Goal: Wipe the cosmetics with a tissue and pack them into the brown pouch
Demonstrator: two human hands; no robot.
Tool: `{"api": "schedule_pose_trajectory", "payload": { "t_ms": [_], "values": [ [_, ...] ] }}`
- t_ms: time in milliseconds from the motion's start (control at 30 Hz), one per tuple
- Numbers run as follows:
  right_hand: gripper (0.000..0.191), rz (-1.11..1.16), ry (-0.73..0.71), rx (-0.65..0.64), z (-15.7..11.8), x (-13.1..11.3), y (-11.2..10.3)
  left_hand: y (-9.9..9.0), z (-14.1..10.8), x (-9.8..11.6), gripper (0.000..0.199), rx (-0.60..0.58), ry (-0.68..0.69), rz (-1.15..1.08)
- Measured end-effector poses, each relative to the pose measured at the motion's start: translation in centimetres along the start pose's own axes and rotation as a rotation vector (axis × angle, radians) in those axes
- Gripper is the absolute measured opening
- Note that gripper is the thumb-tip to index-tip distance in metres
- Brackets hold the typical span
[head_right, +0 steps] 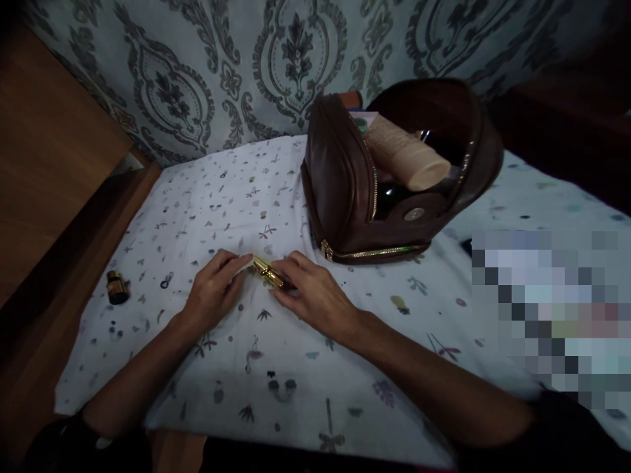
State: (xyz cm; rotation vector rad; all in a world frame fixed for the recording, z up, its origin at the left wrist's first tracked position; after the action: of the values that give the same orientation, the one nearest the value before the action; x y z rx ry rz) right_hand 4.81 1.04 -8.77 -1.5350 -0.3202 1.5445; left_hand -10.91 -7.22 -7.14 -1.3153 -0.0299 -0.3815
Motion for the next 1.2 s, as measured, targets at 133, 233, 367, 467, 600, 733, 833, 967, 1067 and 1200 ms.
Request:
{"api": "schedule_pose_trajectory", "payload": {
  "t_ms": [133,233,367,467,600,733,833,967,1067,1200],
  "values": [
    [0.014,0.027,0.009,0.024,0.0,0.1,0.0,-0.1,-0.2,0.5,0.034,0.028,0.009,0.035],
    [0.010,0.067,0.009,0.043,0.0,0.1,-0.1,0.0,-0.2,1.8,0.031,0.041,0.083,0.093],
    [0.010,0.090,0.004,0.048,0.0,0.1,-0.1,0.3,-0.1,3.4,0.025,0.061,0.164,0.199],
    [0.012,0.099,0.027,0.052,0.1,0.2,-0.1,0.3,0.0,3.0,0.024,0.075,0.131,0.222],
    [0.014,0.146,0.074,0.038,0.1,0.3,-0.2,0.1,0.0,1.1,0.025,0.044,0.011,0.144],
    [0.019,0.237,0.152,0.023,0.0,0.6,-0.1,0.0,0.0,-0.4,0.026,0.022,-0.069,0.026],
    [0.021,0.342,0.207,0.021,0.0,0.9,0.0,-0.1,-0.1,-0.5,0.028,0.036,-0.077,-0.020],
    [0.023,0.518,0.231,0.027,0.2,1.1,0.2,-0.2,-0.1,1.3,0.031,0.076,0.033,0.025],
    [0.030,0.675,0.249,0.034,0.4,1.4,0.3,-0.1,-0.2,2.9,0.032,0.107,0.159,0.122],
    [0.034,0.764,0.306,0.019,0.5,1.6,0.5,-0.2,-0.2,3.0,0.031,0.120,0.169,0.186]
  ]
}}
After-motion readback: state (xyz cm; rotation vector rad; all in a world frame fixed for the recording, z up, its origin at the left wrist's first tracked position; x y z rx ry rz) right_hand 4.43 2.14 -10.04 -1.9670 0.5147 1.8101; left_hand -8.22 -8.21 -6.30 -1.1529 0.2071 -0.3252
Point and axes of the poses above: each hand's wrist, its own z-axis towards the middle knuckle, its own y-axis out of the palm, x = y × z, the point moved 5 cm from there along z, towards the middle knuckle, and after that the axes turned 14 degrees about -x, right-handed, at the moved point
